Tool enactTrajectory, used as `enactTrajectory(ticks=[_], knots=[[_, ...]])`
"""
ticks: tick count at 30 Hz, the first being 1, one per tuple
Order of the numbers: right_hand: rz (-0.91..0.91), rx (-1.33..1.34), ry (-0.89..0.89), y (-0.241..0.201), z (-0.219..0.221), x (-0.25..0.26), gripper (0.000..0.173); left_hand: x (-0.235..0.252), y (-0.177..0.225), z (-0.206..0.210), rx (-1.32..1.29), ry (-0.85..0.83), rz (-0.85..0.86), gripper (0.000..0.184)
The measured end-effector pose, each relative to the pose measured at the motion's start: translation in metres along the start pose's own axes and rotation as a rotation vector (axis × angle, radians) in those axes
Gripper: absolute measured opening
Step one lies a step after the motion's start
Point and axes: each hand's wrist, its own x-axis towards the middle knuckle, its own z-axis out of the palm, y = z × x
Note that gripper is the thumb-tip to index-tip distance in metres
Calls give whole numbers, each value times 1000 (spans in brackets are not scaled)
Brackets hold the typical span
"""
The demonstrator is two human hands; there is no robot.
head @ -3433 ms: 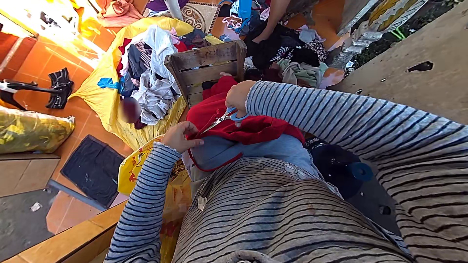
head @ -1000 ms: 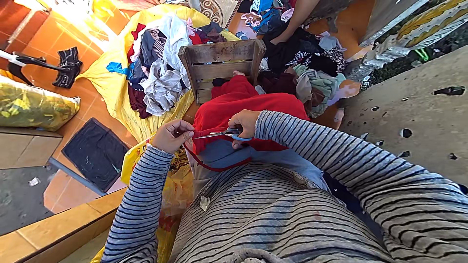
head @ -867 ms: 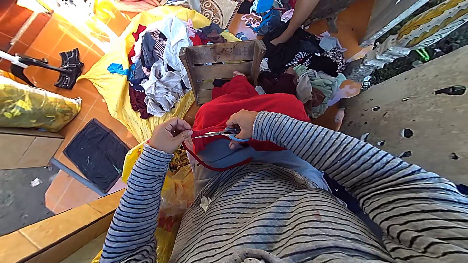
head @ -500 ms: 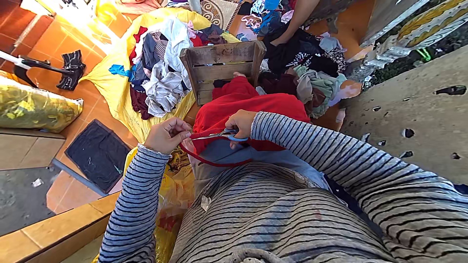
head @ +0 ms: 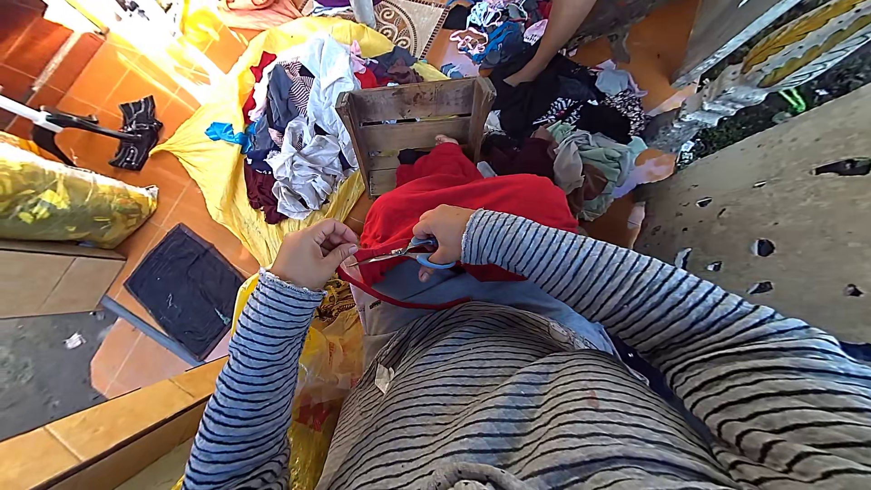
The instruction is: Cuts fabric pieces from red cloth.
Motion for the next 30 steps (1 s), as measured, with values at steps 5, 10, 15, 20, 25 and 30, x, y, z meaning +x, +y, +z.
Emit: enactTrajectory(ticks=[5, 10, 15, 20, 25, 30], knots=[[22, -34, 44, 3, 5, 2, 35, -2, 7, 6, 140, -13, 47, 10], [67, 32, 29, -13, 4, -2, 55, -2, 15, 9, 172, 15, 116, 11], [62, 84, 20, -21, 9, 4, 66, -4, 17, 5, 193, 24, 95, 11], [52, 93, 49, -19, 12, 4, 56, -6, 16, 1, 232, 40, 92, 11], [90, 85, 42, -17, 14, 1, 42, -6, 12, 5, 259, 54, 92, 12], [34, 129, 88, -8, 25, 7, 39, -7, 12, 8, 261, 63, 92, 12]])
